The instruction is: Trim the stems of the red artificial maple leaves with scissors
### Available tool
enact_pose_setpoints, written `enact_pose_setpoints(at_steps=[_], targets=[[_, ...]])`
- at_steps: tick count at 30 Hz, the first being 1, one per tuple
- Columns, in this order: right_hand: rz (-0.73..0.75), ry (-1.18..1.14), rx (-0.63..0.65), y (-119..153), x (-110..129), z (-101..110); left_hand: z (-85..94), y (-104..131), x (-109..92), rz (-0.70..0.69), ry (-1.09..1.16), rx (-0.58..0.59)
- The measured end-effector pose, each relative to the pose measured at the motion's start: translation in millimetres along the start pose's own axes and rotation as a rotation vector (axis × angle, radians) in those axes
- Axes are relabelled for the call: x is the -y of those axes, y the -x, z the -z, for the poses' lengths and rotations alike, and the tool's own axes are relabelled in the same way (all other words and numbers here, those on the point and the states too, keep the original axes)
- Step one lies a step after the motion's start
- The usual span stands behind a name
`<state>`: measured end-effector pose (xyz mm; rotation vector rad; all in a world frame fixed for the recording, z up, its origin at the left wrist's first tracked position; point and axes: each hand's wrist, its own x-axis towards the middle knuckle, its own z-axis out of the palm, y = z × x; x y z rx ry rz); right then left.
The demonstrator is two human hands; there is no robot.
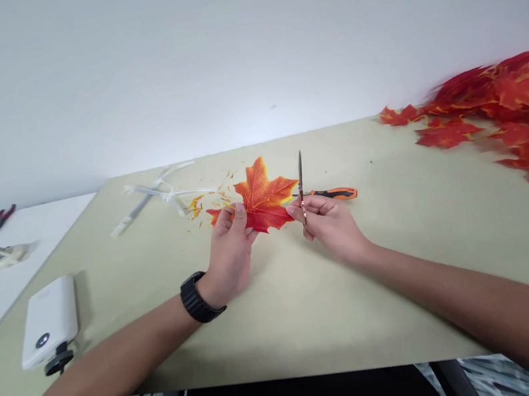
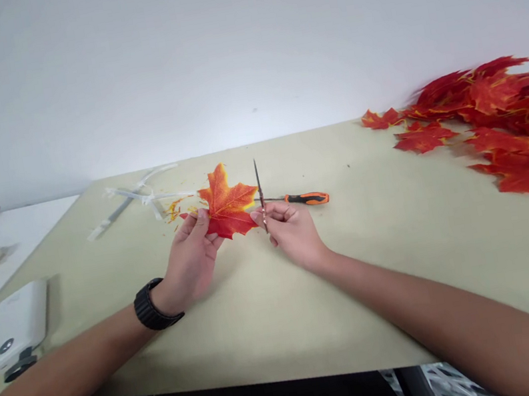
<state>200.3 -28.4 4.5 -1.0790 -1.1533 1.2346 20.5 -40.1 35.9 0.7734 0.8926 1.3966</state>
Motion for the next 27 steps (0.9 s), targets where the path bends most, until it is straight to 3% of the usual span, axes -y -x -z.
enact_pose_setpoints(at_steps=[8, 11, 13, 16, 21, 23, 25, 27], targets=[[0.008, 0.016, -0.02, -15, 5, 14, 4.7, 9, 1, 0.107, -0.056, 0.117], [-0.022, 0.043, -0.009, -21, 5, 18, 13.7, 8, 2, 0.189, -0.186, 0.353], [-0.051, 0.075, 0.018, -23, 5, 20, 20.2, 7, 1, 0.171, -0.279, 0.511], [-0.08, 0.124, 0.075, -24, 6, 21, 26.5, 6, -4, -0.02, -0.465, 0.593], [-0.094, 0.214, 0.201, -22, 7, 20, 27.1, -6, -18, -0.464, -0.71, 0.403], [-0.091, 0.244, 0.271, -20, 7, 19, 27.6, -16, -23, -0.655, -0.798, 0.382], [-0.087, 0.264, 0.351, -18, 6, 18, 29.1, -27, -26, -0.846, -0.954, 0.435], [-0.08, 0.273, 0.42, -16, 5, 18, 30.4, -34, -26, -0.922, -1.133, 0.544]])
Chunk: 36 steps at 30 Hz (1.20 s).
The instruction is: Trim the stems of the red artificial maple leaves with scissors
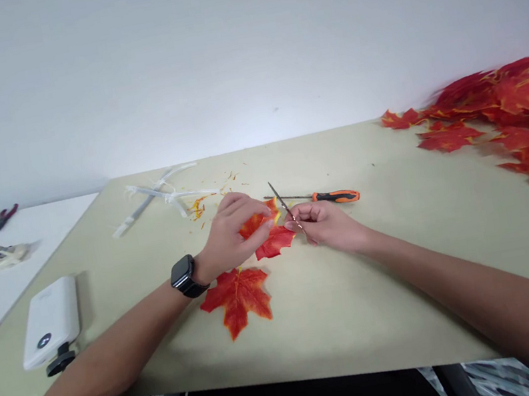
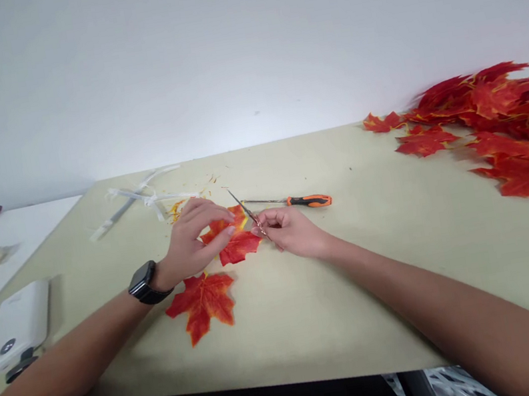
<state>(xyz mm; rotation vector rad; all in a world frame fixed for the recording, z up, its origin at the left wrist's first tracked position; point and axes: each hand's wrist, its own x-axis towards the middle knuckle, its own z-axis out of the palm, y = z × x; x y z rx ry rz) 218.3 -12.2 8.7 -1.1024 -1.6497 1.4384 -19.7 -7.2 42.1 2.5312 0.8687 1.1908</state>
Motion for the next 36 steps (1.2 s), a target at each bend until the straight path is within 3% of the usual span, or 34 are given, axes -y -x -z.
enact_pose_setpoints(at_steps=[4, 8, 13, 16, 20, 25, 36], targets=[[0.005, 0.004, 0.06, 2, 0, -4, -4.5, -1, 0, 0.081, -0.105, 0.353], [0.029, 0.005, 0.073, 4, 2, -7, -10.8, -1, -4, 0.246, -0.015, 0.486], [0.008, -0.003, -0.078, 4, 2, -9, -15.6, -1, 2, 0.469, 0.246, 0.455], [0.028, -0.018, -0.191, 3, 3, -7, -17.4, 0, 5, 0.648, 0.493, 0.35], [-0.012, -0.039, -0.186, 4, 6, -8, -21.8, 3, 6, 0.77, 0.695, 0.196], [-0.055, -0.108, -0.149, 6, 5, -14, -30.3, 9, 5, 0.815, 0.779, 0.139], [-0.046, -0.106, -0.072, 9, 5, -12, -24.6, 8, -3, 0.788, 0.878, 0.247]])
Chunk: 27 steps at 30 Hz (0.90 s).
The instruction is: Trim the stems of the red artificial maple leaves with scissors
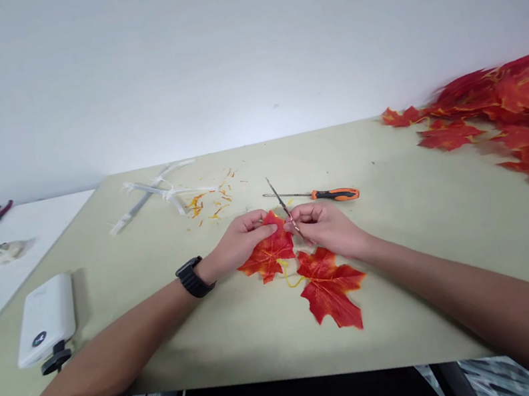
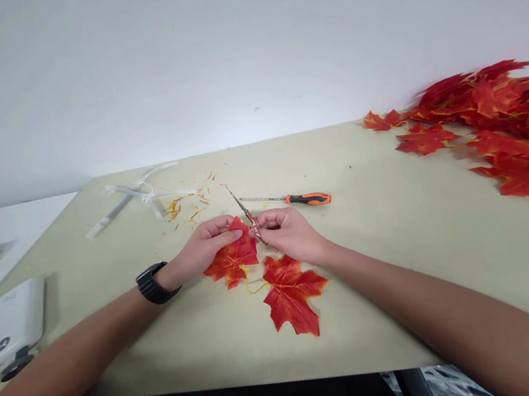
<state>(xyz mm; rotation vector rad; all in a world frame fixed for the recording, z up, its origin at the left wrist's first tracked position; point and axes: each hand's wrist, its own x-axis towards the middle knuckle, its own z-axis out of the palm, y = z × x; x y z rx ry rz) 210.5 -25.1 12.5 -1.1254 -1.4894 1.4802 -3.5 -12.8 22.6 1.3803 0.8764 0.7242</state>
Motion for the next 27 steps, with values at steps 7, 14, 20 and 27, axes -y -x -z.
enact_pose_setpoints(at_steps=[7, 14, 20, 27], targets=[[-0.002, 0.09, -0.025, -2, 2, 5, 4.2, -1, 12, -0.028, 0.092, -0.087], [0.114, 0.218, 0.035, 2, 6, 5, 3.5, 0, 12, -0.103, 0.01, -0.168], [0.217, 0.384, 0.036, 8, 7, 3, 0.2, 3, 11, -0.157, -0.087, -0.27], [0.178, 0.578, 0.027, 6, 3, 2, -0.5, 4, 9, -0.225, -0.071, -0.31]])
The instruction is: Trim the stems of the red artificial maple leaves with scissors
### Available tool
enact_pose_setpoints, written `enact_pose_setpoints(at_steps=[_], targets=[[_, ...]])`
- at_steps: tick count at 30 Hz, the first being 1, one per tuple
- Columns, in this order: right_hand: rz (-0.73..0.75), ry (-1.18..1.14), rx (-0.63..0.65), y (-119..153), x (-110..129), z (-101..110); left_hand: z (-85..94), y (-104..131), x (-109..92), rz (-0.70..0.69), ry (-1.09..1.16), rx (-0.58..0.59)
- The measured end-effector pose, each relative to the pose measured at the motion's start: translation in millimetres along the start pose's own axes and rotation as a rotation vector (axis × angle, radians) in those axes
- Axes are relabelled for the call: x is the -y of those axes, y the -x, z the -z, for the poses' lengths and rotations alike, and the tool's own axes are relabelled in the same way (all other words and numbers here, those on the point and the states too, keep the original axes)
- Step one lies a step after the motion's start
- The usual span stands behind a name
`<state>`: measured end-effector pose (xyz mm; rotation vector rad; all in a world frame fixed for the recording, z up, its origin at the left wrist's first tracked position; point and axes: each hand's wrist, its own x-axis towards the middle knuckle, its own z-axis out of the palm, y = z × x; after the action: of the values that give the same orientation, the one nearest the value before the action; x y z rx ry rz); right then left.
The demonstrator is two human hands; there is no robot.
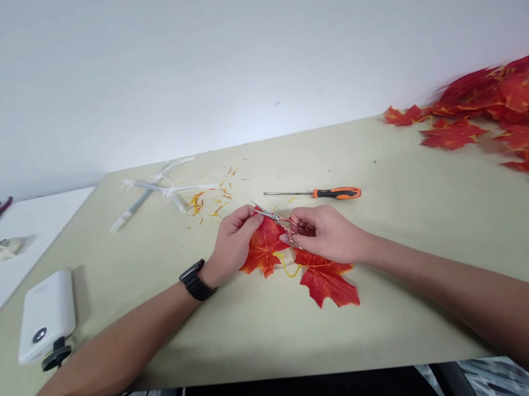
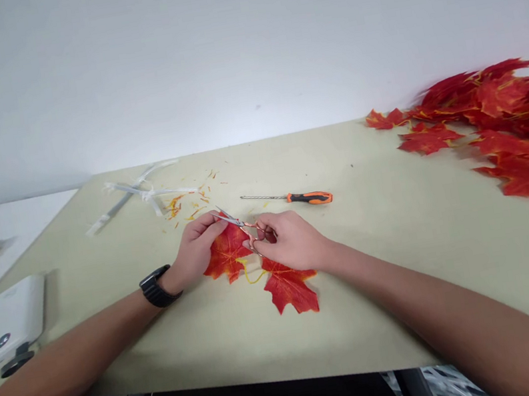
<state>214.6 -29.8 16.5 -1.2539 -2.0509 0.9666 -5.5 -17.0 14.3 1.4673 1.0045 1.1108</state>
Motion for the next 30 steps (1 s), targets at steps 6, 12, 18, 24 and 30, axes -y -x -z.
enact_pose_setpoints(at_steps=[6, 12, 18, 24, 30], targets=[[0.014, 0.014, 0.007, -1.2, -0.9, 1.3, 0.8, -0.6, -0.3, 0.019, 0.108, 0.002], [0.014, 0.011, 0.008, -1.8, -2.0, 0.9, -0.5, -1.6, -1.2, 0.07, 0.207, -0.012], [0.029, -0.015, 0.013, -1.6, -3.3, 0.2, -1.6, -1.4, -2.9, 0.103, 0.222, -0.059], [0.026, -0.032, 0.014, -1.4, -5.8, -0.4, -1.0, -2.2, 1.7, 0.137, 0.268, -0.047], [0.043, -0.011, 0.005, -1.5, -4.4, 0.1, -2.4, -2.6, 4.5, 0.142, 0.251, -0.102]])
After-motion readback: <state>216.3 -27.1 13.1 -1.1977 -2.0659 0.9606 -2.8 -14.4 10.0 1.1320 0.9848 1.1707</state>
